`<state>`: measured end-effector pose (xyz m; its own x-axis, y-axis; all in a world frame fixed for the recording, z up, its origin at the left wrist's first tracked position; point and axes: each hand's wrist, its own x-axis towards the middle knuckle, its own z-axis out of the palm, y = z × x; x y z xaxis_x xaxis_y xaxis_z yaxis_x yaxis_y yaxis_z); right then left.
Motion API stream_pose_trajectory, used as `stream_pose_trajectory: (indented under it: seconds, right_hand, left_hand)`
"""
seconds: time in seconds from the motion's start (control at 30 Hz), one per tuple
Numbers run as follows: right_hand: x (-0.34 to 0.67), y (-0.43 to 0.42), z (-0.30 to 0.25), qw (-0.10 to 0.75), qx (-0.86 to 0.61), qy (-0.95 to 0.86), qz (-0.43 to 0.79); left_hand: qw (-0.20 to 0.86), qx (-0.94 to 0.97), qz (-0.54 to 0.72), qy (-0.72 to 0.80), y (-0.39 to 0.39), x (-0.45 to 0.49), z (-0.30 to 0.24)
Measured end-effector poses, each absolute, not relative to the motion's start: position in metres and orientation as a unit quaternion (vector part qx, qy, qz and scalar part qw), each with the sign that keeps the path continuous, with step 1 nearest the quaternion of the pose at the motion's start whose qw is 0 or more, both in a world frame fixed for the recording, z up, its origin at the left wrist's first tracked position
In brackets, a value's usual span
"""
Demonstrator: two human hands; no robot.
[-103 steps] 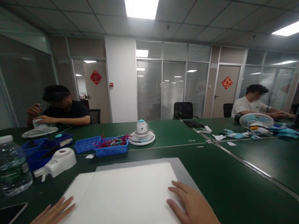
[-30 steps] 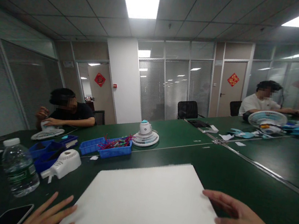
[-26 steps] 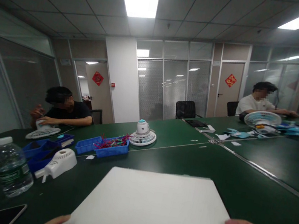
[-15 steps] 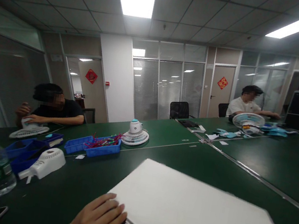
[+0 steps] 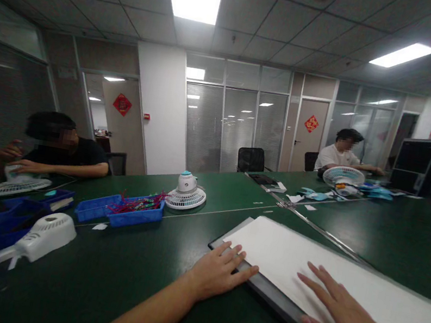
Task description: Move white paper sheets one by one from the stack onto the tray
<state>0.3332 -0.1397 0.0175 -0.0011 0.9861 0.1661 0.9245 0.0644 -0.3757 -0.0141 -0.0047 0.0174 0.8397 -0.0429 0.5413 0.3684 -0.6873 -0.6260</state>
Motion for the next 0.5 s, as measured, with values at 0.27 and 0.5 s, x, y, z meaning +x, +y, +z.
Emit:
stream_pose_trajectory:
  seconds: [0.27, 0.5]
  right_hand:
    - [0.319, -0.088, -0.017, 0.118, -0.654, -0.744, 0.070]
    - [0.354, -0.046, -0.029, 0.150, -0.691, -0.706, 0.045]
  left_hand:
    - [0.388, -0.886, -0.250, -0.044, 0.000, -0.023, 0.017]
    - [0.399, -0.885, -0.220, -0.096, -0.007, -0.031, 0.012]
